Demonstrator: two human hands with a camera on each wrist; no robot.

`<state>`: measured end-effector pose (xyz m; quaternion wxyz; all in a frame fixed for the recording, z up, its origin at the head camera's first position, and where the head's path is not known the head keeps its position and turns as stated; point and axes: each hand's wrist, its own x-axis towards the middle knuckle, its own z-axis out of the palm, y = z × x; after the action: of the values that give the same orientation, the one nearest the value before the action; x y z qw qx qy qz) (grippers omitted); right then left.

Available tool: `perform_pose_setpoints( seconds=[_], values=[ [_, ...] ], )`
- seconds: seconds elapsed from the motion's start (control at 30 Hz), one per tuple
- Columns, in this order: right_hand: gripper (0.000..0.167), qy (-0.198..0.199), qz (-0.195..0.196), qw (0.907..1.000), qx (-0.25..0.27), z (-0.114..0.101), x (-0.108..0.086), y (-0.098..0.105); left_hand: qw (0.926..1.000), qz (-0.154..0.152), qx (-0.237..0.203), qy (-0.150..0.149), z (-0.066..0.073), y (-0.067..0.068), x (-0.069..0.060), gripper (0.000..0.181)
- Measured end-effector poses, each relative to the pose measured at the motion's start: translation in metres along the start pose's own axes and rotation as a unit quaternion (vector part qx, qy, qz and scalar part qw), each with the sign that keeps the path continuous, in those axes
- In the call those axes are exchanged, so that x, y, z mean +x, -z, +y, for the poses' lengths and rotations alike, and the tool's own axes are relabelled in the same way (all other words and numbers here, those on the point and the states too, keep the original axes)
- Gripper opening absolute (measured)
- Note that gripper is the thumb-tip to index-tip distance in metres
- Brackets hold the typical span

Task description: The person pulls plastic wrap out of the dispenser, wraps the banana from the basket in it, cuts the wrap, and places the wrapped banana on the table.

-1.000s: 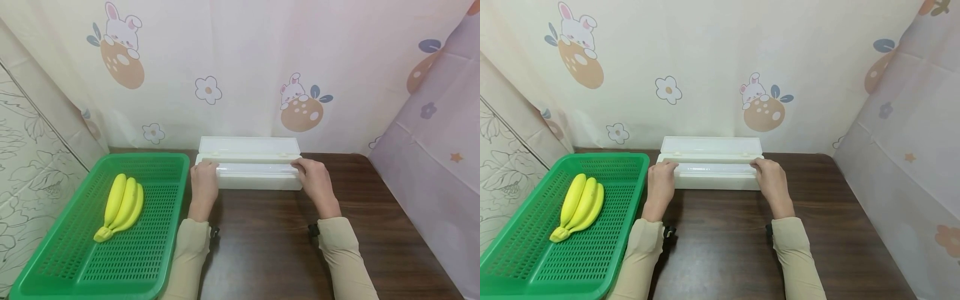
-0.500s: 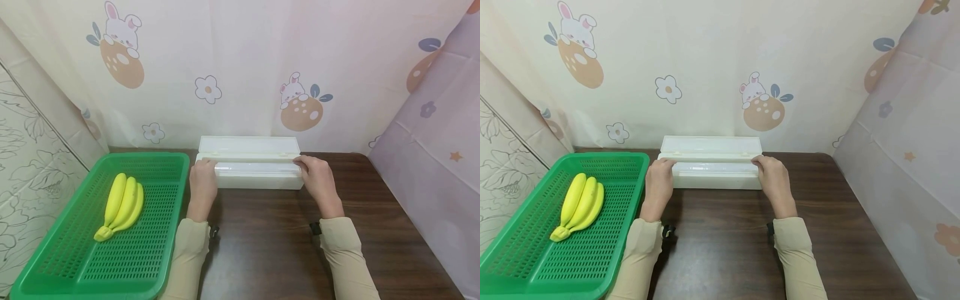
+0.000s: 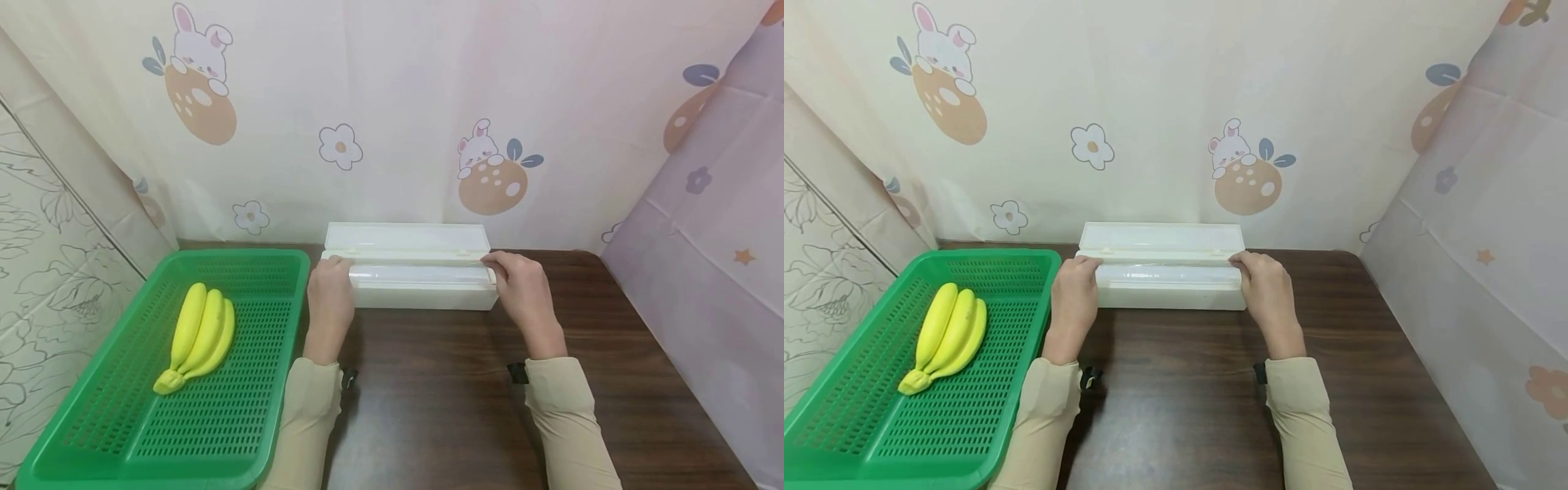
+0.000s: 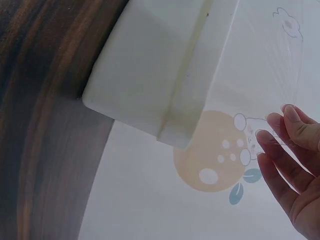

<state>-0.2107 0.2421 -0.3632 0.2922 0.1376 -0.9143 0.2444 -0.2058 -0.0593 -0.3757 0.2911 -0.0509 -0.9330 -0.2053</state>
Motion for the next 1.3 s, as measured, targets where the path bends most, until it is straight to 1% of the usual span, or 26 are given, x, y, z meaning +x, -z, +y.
perform_pose_setpoints(
  seconds=[0.13, 0.37, 0.7, 1.03, 1.17, 1.3],
  values=[
    [0.013, 0.003, 0.007, 1.0, 0.002, -0.002, 0.0, 0.002, 0.9999, 0.01, -0.01, 0.002, 0.001, 0.001, -0.001, 0.024],
    [0.012, 0.005, 0.019, 0.9998, 0.001, -0.005, 0.0, 0.007, 0.9991, 0.038, -0.017, -0.012, 0.003, 0.002, -0.001, 0.026],
    [0.011, 0.017, 0.036, 0.9992, 0.003, -0.009, 0.0, 0.013, 0.998, 0.057, -0.019, -0.022, 0.006, 0.009, -0.001, 0.027],
    [0.011, 0.013, 0.04, 0.9991, 0.001, -0.014, 0.001, 0.02, 0.9981, 0.051, -0.026, -0.024, 0.01, 0.019, -0.003, 0.026],
    [0.011, 0.016, 0.043, 0.9989, 0.002, -0.016, 0.001, 0.022, 0.9978, 0.048, -0.026, -0.039, 0.007, 0.025, -0.002, 0.027],
    [0.011, 0.024, 0.052, 0.9984, 0.003, -0.017, 0.001, 0.023, 0.9975, 0.037, -0.024, -0.055, 0.003, 0.029, 0.0, 0.027]
  ],
)
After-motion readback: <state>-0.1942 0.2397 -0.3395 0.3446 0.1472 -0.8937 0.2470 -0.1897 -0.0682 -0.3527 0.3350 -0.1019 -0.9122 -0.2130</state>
